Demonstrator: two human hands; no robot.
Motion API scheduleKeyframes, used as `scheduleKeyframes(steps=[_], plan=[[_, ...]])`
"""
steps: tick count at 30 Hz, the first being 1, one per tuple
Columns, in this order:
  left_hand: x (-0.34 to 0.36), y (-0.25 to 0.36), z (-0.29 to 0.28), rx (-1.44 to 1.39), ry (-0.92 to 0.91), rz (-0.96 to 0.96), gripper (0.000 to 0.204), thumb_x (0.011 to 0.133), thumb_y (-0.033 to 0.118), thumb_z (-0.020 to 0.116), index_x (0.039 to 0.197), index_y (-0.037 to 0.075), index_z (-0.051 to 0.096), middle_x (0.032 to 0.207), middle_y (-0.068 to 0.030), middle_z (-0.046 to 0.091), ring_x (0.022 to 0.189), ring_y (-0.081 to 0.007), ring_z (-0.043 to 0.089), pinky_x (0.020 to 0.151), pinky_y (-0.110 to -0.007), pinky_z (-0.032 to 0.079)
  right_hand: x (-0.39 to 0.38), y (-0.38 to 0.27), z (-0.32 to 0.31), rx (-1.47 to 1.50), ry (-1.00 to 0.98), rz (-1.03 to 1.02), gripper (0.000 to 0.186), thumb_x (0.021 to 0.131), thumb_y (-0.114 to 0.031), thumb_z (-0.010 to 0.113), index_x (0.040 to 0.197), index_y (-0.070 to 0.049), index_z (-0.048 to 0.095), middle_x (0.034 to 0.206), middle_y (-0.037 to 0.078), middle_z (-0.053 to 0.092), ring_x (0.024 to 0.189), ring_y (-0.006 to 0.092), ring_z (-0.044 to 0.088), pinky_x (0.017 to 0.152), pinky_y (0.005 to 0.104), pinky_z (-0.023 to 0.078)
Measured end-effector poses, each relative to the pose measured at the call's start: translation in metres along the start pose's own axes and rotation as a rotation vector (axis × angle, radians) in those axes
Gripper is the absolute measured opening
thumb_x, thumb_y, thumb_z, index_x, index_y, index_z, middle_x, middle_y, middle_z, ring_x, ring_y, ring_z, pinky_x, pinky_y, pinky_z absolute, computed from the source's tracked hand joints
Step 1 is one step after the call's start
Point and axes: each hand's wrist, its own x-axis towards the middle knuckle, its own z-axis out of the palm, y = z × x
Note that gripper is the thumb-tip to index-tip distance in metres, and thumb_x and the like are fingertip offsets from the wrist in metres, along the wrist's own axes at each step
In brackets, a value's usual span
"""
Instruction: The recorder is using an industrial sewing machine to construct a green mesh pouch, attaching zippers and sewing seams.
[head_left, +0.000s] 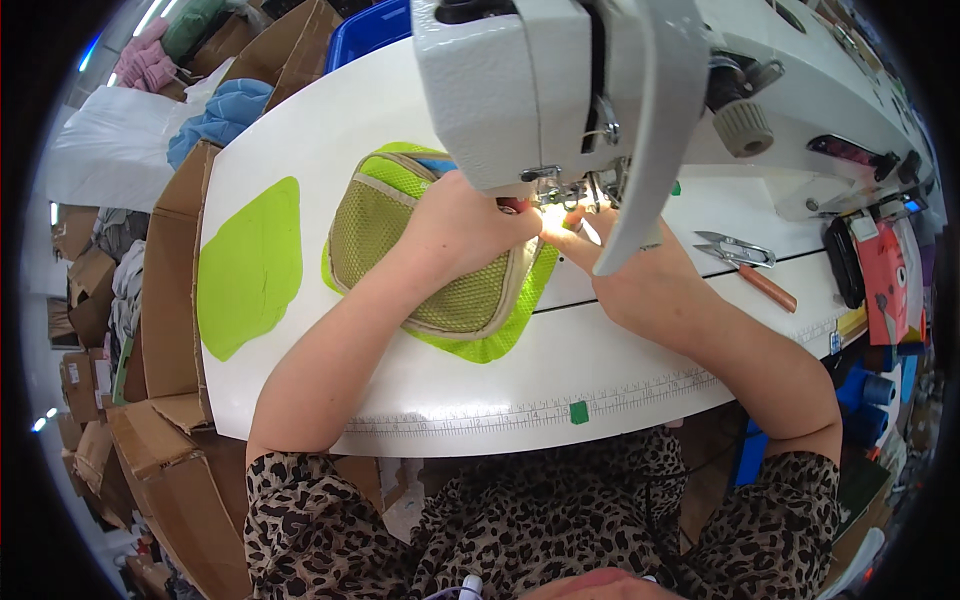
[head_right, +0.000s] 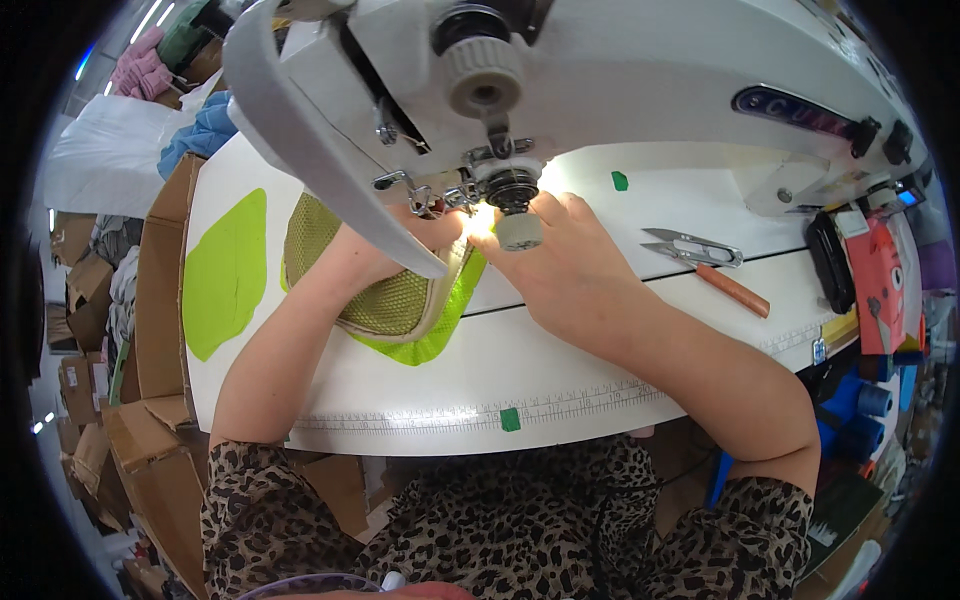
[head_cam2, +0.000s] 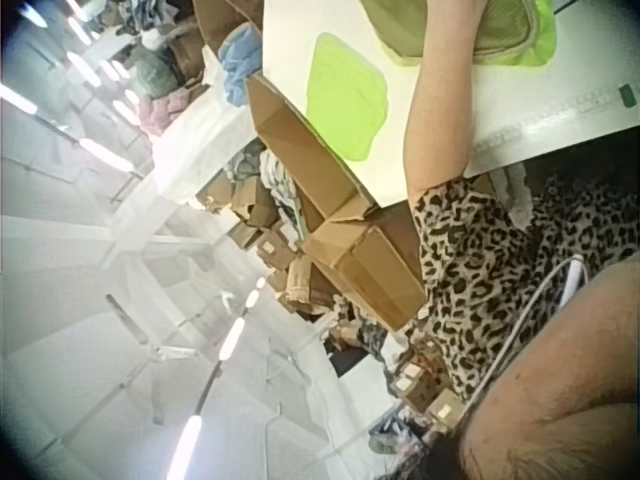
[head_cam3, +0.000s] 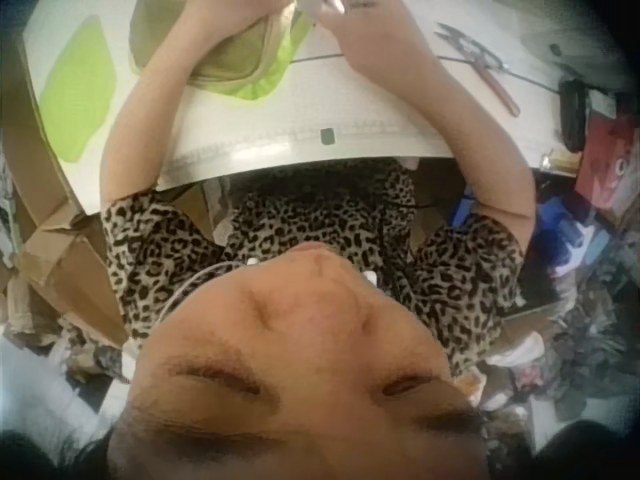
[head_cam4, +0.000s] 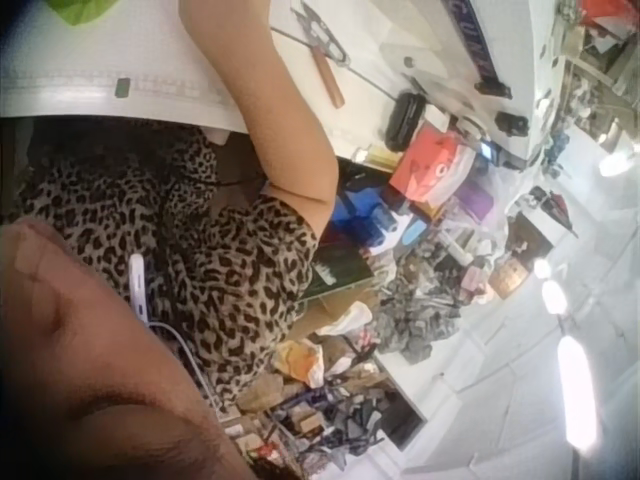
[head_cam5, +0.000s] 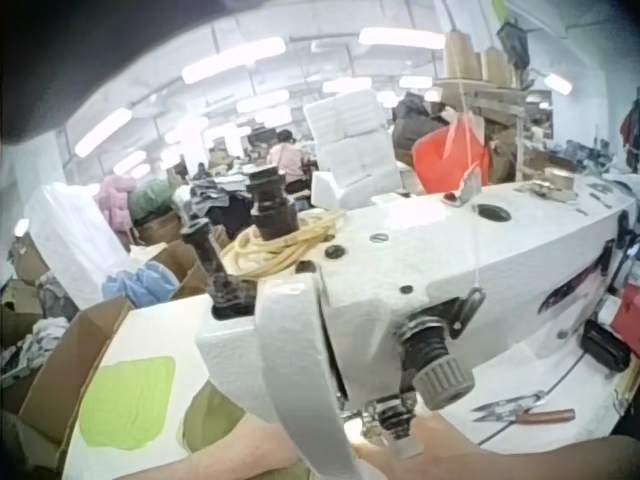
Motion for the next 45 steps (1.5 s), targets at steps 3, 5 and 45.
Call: scheduleKeyframes(steps=[3, 5, 45], plan=[[0.002, -0.007, 0.01, 0.089, 0.03, 0.03, 0.023, 0.073, 0.024, 0.072, 0.078, 0.003, 0.064, 0.077, -0.0119, 0.067, 0.075, -0.03, 0.066, 0.065, -0.04, 0.051, 0.003, -0.01, -0.011, -0.055, -0.048, 0.015, 0.049, 0.08, 0.0, 0.056, 0.127, -0.009, 0.061, 0.105, 0.01, 0.059, 0.097, 0.0268, 0.055, 0.084, 0.0406, 0.045], [0.003, -0.007, 0.012, 0.131, 0.013, 0.047, 0.023, 0.073, 0.024, 0.073, 0.078, 0.003, 0.063, 0.076, -0.0121, 0.067, 0.075, -0.0305, 0.066, 0.064, -0.041, 0.051, 0.005, -0.014, -0.016, -0.1, -0.089, 0.023, 0.048, 0.08, 0.002, 0.055, 0.126, -0.009, 0.062, 0.116, 0.01, 0.06, 0.102, 0.0245, 0.059, 0.083, 0.0389, 0.048], [-0.034, 0.0, -0.023, 0.269, -0.025, 0.268, 0.033, 0.085, 0.021, 0.066, 0.115, 0.006, 0.066, 0.109, -0.0127, 0.067, 0.107, -0.0309, 0.062, 0.092, -0.041, 0.049, 0.0, 0.004, -0.01, -0.165, -0.01, -0.074, 0.045, 0.081, -0.002, 0.058, 0.123, -0.015, 0.068, 0.093, 0.01, 0.059, 0.093, 0.0272, 0.05, 0.084, 0.0395, 0.041]])
